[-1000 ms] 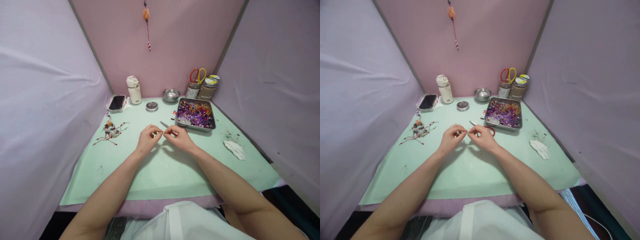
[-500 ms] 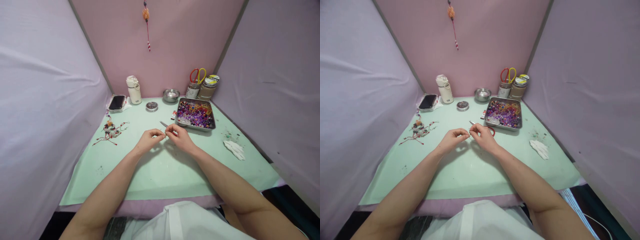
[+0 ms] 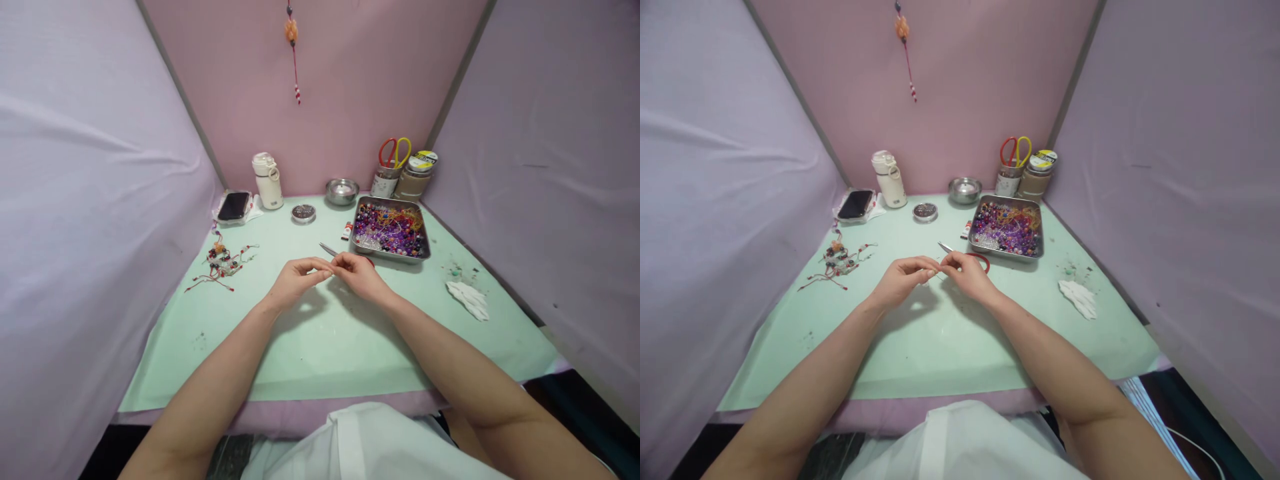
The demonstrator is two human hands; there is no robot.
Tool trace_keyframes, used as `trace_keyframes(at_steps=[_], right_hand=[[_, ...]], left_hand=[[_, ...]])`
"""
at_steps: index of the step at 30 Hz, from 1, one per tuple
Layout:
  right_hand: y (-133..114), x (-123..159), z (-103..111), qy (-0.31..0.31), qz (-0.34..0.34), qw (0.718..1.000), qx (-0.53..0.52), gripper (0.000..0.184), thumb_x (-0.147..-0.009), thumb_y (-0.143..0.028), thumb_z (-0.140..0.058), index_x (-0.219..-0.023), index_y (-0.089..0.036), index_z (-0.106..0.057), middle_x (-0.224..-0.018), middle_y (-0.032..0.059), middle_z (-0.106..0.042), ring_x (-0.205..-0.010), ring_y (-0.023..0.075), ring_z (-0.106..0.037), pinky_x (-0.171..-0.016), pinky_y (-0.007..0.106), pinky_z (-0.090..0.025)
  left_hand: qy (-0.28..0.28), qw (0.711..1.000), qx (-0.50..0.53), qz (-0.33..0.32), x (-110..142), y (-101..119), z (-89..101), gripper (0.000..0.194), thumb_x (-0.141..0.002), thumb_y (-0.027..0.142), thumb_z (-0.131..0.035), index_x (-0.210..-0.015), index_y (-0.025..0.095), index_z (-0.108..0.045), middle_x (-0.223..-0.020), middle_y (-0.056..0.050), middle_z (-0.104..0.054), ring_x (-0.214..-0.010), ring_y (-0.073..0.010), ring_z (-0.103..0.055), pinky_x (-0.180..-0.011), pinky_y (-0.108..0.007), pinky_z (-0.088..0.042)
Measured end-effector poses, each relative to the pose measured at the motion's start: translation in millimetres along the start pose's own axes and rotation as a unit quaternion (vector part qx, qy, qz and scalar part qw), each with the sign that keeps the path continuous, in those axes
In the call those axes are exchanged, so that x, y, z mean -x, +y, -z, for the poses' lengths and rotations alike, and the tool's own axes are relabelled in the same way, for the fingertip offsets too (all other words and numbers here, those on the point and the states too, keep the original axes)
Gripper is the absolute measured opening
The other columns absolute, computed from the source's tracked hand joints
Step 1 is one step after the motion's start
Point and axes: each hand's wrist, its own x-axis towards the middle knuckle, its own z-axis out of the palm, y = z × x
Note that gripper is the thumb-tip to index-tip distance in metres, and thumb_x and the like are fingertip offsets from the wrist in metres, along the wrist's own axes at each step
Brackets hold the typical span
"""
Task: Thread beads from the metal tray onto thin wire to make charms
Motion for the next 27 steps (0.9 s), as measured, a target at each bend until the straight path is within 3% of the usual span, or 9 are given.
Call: trace_keyframes(at_steps=[5, 10, 14, 18, 23, 27], right_hand=[[-0.1, 0.8, 0.1, 0.086, 0.046, 0.990, 0.106, 0.011, -0.079, -0.018, -0.052, -0.083, -0.019, -0.062, -0.085, 0.0035, -0.058, -0.075, 0.0167, -0.054, -0.073, 0.032, -0.041], [-8.4, 7.9, -1.4, 0.149, 0.155, 0.970, 0.116, 0.015, -0.081, -0.013, -0.051, -0.091, -0.021, -0.059, -0.095, 0.0057, -0.054, -0.083, 0.0180, -0.054, -0.080, 0.036, -0.042], [-10.3, 13.9, -5.8, 0.105, 0.248, 0.955, 0.125, 0.016, -0.082, -0.014, -0.052, -0.093, -0.023, -0.060, -0.097, 0.0065, -0.052, -0.091, 0.0198, -0.053, -0.081, 0.037, -0.043], [-11.0, 14.8, -13.7, 0.040, 0.199, 0.972, 0.121, 0.013, -0.085, -0.022, -0.051, -0.093, -0.026, -0.061, -0.095, 0.0041, -0.055, -0.087, 0.0189, -0.052, -0.075, 0.034, -0.045], [-17.5, 13.5, -21.3, 0.057, 0.081, 0.989, 0.110, 0.011, -0.083, -0.033, -0.060, -0.090, -0.025, -0.059, -0.091, 0.0014, -0.060, -0.087, 0.0193, -0.055, -0.072, 0.032, -0.042], [-21.0, 15.6, -20.7, 0.050, 0.094, 0.986, 0.129, 0.007, -0.081, -0.024, -0.062, -0.088, -0.024, -0.060, -0.088, -0.0001, -0.061, -0.088, 0.0186, -0.055, -0.076, 0.032, -0.042]], left_hand=[[0.060, 0.997, -0.023, 0.047, -1.8, -1.9, -0.7, 0.018, -0.067, 0.036, -0.072, -0.074, 0.019, -0.072, -0.078, -0.003, -0.068, -0.064, -0.0115, -0.050, -0.061, -0.026, -0.038], [0.098, 0.987, 0.024, 0.123, -4.7, -3.1, 0.3, 0.021, -0.063, 0.037, -0.074, -0.074, 0.019, -0.072, -0.073, -0.002, -0.067, -0.062, -0.0104, -0.047, -0.055, -0.023, -0.035], [0.102, 0.977, 0.081, 0.171, -5.3, -2.3, 2.2, 0.023, -0.060, 0.036, -0.077, -0.073, 0.018, -0.071, -0.071, -0.001, -0.063, -0.060, -0.0082, -0.045, -0.053, -0.021, -0.032], [0.111, 0.967, 0.100, 0.205, -5.8, -3.2, 2.7, 0.025, -0.059, 0.036, -0.078, -0.074, 0.017, -0.071, -0.066, 0.000, -0.059, -0.059, -0.0078, -0.045, -0.050, -0.020, -0.030], [0.091, 0.968, 0.106, 0.210, -4.9, -3.6, -0.1, 0.027, -0.060, 0.037, -0.076, -0.073, 0.015, -0.070, -0.070, -0.003, -0.061, -0.056, -0.0073, -0.044, -0.044, -0.021, -0.022], [0.078, 0.969, 0.108, 0.208, -2.9, -3.4, -2.6, 0.024, -0.060, 0.035, -0.074, -0.071, 0.014, -0.069, -0.067, -0.003, -0.059, -0.053, -0.0067, -0.041, -0.043, -0.021, -0.021]])
